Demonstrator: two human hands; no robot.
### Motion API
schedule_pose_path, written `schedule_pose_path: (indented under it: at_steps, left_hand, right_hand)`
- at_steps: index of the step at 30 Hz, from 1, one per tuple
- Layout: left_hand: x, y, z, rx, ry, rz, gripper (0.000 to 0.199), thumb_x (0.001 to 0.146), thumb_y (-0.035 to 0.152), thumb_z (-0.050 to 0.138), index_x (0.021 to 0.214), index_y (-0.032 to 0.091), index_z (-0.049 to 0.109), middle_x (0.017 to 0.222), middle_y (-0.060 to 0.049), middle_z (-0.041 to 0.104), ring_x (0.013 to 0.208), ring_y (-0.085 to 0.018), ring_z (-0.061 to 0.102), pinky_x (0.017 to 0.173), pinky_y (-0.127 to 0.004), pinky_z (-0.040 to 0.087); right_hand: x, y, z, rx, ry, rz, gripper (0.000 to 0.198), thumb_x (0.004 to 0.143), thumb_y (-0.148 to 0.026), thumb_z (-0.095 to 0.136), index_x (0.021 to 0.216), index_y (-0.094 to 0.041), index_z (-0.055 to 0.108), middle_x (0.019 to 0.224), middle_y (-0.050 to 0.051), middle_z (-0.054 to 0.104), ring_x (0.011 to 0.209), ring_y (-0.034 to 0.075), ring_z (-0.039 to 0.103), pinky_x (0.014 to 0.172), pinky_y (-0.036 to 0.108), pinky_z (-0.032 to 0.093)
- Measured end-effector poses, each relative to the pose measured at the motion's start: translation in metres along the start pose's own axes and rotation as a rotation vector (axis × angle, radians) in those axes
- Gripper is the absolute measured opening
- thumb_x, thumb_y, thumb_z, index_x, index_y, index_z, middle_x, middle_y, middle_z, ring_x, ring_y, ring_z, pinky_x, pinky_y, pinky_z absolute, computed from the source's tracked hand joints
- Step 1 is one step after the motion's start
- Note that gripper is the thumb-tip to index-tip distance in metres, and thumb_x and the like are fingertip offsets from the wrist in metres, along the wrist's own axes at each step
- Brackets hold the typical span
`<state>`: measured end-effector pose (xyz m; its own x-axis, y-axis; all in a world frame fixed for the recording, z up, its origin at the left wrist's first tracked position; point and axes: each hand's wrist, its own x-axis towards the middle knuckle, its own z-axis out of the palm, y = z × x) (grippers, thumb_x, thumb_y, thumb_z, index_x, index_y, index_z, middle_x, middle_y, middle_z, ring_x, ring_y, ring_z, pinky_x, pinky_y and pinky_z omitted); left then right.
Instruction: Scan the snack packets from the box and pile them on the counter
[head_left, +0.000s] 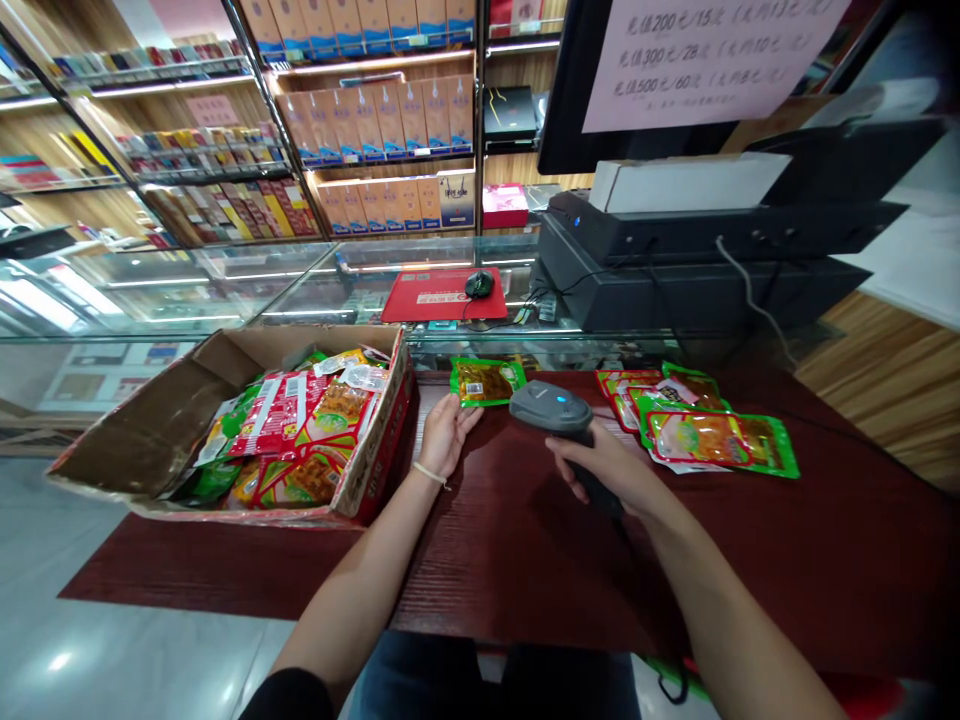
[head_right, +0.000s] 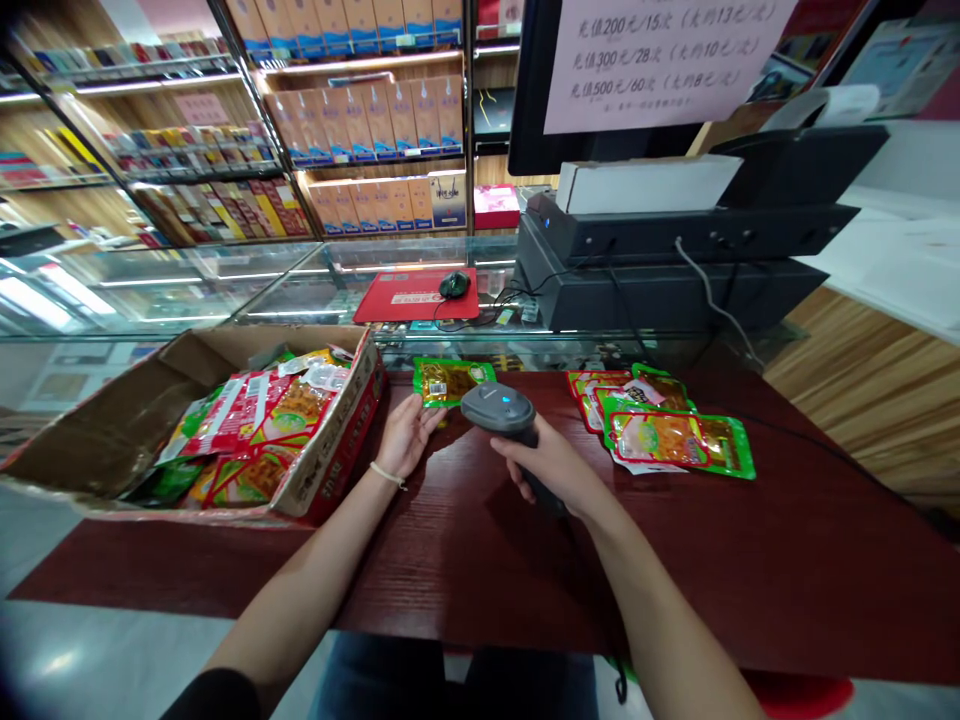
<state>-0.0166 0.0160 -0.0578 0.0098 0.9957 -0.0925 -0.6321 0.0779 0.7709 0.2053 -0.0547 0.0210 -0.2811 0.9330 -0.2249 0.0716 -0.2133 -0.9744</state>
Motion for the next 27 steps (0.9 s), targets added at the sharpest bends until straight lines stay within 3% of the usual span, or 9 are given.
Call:
schedule_pose_path:
  at_steps: [8, 12, 20, 24, 27]
  left_hand:
    - [-0.001, 0.001, 0.008, -0.061, 0.036, 0.012, 0.022, 0.085, 0.028, 0.065, 0.1, 0.012, 0.064, 0.116, -0.014, 0.069, 0.11, -0.024, 0.065, 0.102, -0.043, 0.048]
    - [-0.001, 0.002, 0.007, -0.062, 0.036, 0.004, 0.019, 0.086, 0.026, 0.064, 0.099, 0.012, 0.064, 0.119, -0.015, 0.068, 0.114, -0.025, 0.063, 0.105, -0.045, 0.046]
    - [-0.002, 0.002, 0.003, -0.026, -0.03, 0.031, 0.026, 0.081, 0.031, 0.071, 0.099, 0.013, 0.067, 0.105, -0.01, 0.073, 0.102, -0.02, 0.068, 0.106, -0.043, 0.043]
    - [-0.004, 0.007, 0.018, 0.037, -0.052, 0.068, 0.029, 0.078, 0.034, 0.073, 0.099, 0.015, 0.068, 0.105, -0.009, 0.073, 0.096, -0.019, 0.069, 0.1, -0.041, 0.048]
    - [-0.003, 0.008, 0.042, 0.11, -0.094, 0.106, 0.03, 0.077, 0.037, 0.073, 0.098, 0.015, 0.068, 0.104, -0.007, 0.072, 0.092, -0.017, 0.069, 0.094, -0.038, 0.052]
  right_hand:
    - [0.001, 0.002, 0.001, -0.067, -0.003, 0.0, 0.035, 0.08, -0.049, 0.069, 0.079, -0.02, 0.049, 0.05, -0.006, 0.055, 0.035, 0.01, 0.047, 0.032, 0.02, 0.037]
    - [0.001, 0.001, 0.0, -0.049, 0.025, -0.004, 0.035, 0.08, -0.048, 0.07, 0.082, -0.02, 0.048, 0.051, -0.006, 0.055, 0.035, 0.01, 0.047, 0.032, 0.02, 0.037]
    - [-0.002, -0.006, -0.011, 0.053, 0.047, -0.057, 0.036, 0.079, -0.049, 0.068, 0.084, -0.022, 0.046, 0.051, -0.007, 0.056, 0.034, 0.01, 0.047, 0.031, 0.02, 0.036]
    - [-0.006, -0.017, -0.022, 0.144, 0.154, -0.168, 0.035, 0.079, -0.051, 0.068, 0.083, -0.022, 0.048, 0.051, -0.007, 0.055, 0.034, 0.01, 0.047, 0.031, 0.02, 0.036]
    - [-0.019, -0.026, -0.038, 0.216, 0.302, -0.234, 0.035, 0.077, -0.051, 0.069, 0.077, -0.021, 0.051, 0.05, -0.006, 0.054, 0.035, 0.01, 0.048, 0.031, 0.021, 0.038]
